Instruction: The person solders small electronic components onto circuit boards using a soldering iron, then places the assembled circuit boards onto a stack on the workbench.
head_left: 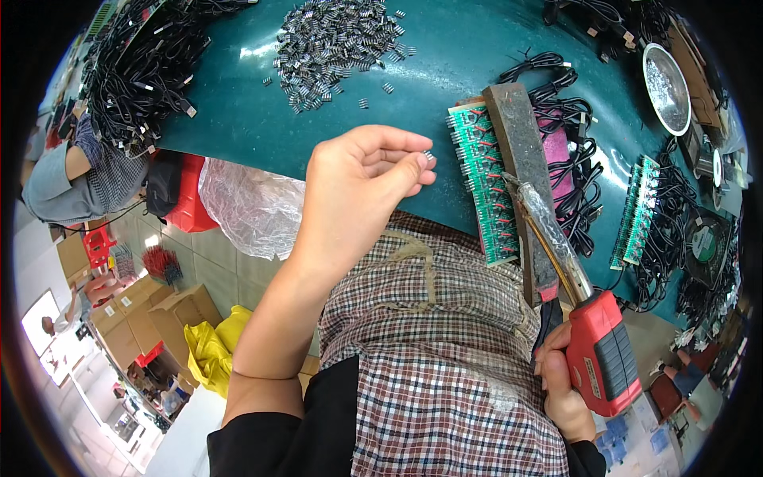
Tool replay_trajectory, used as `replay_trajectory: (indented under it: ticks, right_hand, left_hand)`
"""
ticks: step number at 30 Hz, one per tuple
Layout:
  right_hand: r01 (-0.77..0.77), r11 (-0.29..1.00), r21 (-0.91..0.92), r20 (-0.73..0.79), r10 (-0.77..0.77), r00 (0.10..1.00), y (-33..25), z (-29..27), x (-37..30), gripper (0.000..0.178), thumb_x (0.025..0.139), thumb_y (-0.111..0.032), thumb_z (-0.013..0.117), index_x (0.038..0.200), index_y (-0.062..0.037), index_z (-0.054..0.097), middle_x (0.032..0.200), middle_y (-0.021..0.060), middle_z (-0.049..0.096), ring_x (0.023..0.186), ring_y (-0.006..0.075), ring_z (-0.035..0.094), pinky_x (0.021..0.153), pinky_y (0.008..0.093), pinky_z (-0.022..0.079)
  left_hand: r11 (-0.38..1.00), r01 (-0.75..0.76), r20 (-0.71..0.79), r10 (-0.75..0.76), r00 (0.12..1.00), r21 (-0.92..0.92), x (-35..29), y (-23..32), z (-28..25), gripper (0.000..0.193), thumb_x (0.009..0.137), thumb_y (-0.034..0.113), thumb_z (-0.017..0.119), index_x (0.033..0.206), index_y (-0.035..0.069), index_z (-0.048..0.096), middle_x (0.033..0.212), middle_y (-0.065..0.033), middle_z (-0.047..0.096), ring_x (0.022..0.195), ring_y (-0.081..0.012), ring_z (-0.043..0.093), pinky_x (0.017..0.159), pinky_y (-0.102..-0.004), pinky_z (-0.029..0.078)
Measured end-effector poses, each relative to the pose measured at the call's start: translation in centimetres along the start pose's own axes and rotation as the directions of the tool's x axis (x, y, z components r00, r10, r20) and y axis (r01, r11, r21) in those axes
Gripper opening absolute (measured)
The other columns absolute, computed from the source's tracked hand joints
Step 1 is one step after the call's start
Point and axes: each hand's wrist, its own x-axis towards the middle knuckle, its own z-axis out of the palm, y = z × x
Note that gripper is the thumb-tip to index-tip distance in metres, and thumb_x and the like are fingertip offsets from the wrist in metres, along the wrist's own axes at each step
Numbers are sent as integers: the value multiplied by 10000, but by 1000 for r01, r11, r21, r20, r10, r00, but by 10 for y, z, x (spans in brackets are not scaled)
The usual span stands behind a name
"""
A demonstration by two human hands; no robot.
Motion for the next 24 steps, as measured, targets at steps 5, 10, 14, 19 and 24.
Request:
replay_trajectory:
  ticks: [5, 10, 14, 19, 24]
  right_hand:
    - [27, 999, 47, -43, -25, 999, 1, 3, 0, 180, 831, -156, 782, 978, -90, 701, 863, 61, 701, 774, 282, 681, 706, 390, 525]
    - [13, 988, 154, -29, -9, 1000, 0, 4, 2, 170, 844, -160, 772, 960, -73, 682, 827, 68, 689, 741, 279, 677, 678, 379, 527]
    - [7, 982, 187, -12, -5, 1000, -2, 2, 3, 173, 851, -163, 766, 955, -62, 670, 801, 76, 680, 722, 272, 676, 668, 370, 529]
    - [19, 982, 189, -17, -16, 1000, 0, 3, 3, 174, 843, -150, 768, 960, -65, 672, 800, 79, 680, 717, 274, 675, 666, 370, 529]
    - [14, 988, 155, -11, -12, 1000, 1, 3, 0, 173, 815, -110, 764, 961, -66, 682, 809, 80, 683, 722, 281, 676, 667, 371, 530]
  left_hand:
    - [998, 62, 27, -61, 998, -30, -5, 0, 5, 161, 956, 54, 697, 1095, -25, 685, 984, -121, 747, 873, -155, 732, 775, -252, 591]
    - [998, 47, 41, -45, 998, -44, -7, -2, 7, 149, 952, 57, 704, 1079, -17, 679, 963, -103, 741, 858, -145, 727, 756, -243, 585]
    - [997, 60, 26, -59, 998, -55, -12, 1, 11, 157, 931, 45, 729, 1065, -22, 681, 957, -93, 743, 832, -137, 725, 733, -236, 580]
    - [989, 103, 76, -96, 992, -101, -13, -3, 13, 152, 919, 27, 734, 1052, -31, 689, 947, -91, 745, 816, -138, 727, 721, -237, 586]
    - [979, 154, 83, -144, 986, -136, -14, -1, 16, 155, 912, 3, 722, 1058, -40, 693, 946, -106, 744, 826, -146, 732, 724, -247, 594]
